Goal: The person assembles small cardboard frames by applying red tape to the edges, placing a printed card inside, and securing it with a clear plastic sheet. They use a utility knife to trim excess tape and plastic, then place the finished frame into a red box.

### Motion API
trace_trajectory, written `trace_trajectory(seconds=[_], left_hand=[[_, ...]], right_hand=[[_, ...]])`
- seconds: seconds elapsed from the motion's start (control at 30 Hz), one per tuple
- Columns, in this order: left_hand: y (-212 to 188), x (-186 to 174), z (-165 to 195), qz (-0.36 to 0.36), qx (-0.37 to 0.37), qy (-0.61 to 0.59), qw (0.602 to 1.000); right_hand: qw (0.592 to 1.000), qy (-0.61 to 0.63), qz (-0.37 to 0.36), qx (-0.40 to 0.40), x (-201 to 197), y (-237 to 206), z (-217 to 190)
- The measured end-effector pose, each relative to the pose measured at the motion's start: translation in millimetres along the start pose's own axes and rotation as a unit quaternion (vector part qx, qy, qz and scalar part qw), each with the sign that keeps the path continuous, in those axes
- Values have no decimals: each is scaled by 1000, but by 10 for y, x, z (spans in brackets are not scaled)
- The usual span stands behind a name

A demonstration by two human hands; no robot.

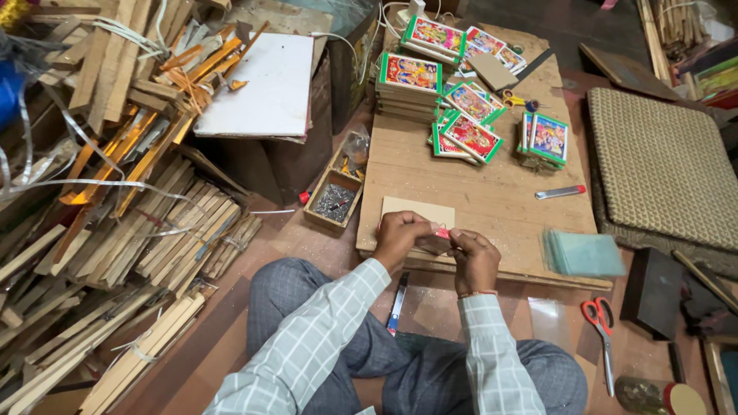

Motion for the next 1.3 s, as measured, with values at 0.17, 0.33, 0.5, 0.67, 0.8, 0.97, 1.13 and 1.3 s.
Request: trace_trajectory(seconds=[0.17,0.33,0.5,0.67,0.8,0.97,1.13,1.3], left_hand=[[58,24,-113,25,-57,-50,997],[117,37,-64,33,-133,-58,989],[125,71,16,46,-132,-45,989],[208,61,-63,52,-171,-30,983],[363,31,-308,87,-191,-28,977],[439,130,-424,114,-80,-4,990],[28,49,39,46,113,109,987],[-117,-37,464,-62,310,338,887]], right_hand=[[1000,16,19,-2,20,34,31],[970,-118,47,-206,120,-269,-165],[661,-383,81,-641,211,-898,-439],[610,-444,39,-655,340,-871,-532],[652,-445,8,-614,355,-684,-583],[701,-436,-68,-561,279,-488,-621],[754,-426,-73,-495,258,-285,-596],[841,-378,-77,-379,158,-125,-485]])
Point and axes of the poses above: each hand's wrist, its own y-axis towards the middle knuckle, its own x-axis out of the palm, z = x × y, the point moved 3 cm from there along y, towards the middle knuckle, and after that the axes turned 11 degrees about z, right-handed, at the moved point
